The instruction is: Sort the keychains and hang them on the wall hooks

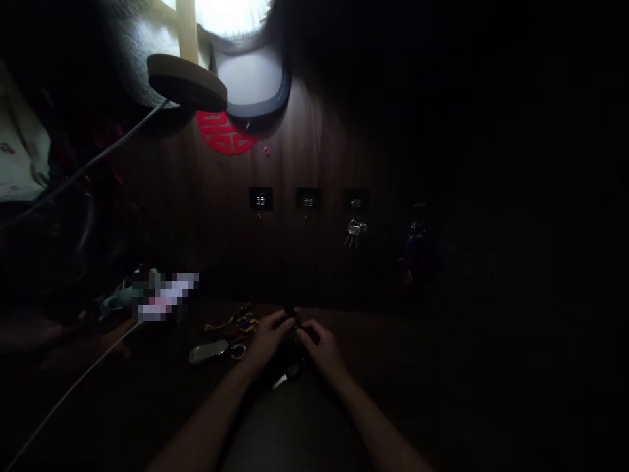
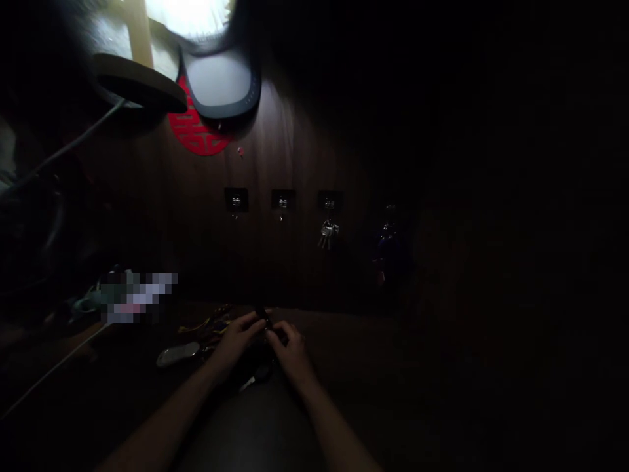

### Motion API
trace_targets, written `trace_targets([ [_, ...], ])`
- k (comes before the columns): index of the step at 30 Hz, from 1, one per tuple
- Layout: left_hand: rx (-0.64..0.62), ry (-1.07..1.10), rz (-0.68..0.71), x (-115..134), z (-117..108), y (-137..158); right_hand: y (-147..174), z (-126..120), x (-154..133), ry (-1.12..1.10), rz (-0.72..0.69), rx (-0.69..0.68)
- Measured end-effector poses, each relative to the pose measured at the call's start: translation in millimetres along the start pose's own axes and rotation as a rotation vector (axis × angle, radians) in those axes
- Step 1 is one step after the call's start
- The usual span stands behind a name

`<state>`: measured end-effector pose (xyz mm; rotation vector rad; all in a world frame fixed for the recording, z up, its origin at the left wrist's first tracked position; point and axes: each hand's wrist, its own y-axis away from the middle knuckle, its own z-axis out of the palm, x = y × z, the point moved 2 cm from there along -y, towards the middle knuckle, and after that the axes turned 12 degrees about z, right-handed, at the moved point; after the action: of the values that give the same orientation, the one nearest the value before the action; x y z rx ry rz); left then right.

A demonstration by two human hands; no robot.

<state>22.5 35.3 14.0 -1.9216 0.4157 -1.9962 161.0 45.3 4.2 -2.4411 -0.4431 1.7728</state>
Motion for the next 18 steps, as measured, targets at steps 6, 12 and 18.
trace_targets([
  [6,-0.077,-0.014,-0.041,2,7,4,-1,1,-1,-0.266,0.041,-0.155],
  [12,0.023,0.087,-0.014,24,10,-19,-8,0,8,-0.330,0.048,-0.125],
  [18,0.089,0.068,0.250,83,20,-84,-15,-4,22,-0.182,0.037,0.017],
])
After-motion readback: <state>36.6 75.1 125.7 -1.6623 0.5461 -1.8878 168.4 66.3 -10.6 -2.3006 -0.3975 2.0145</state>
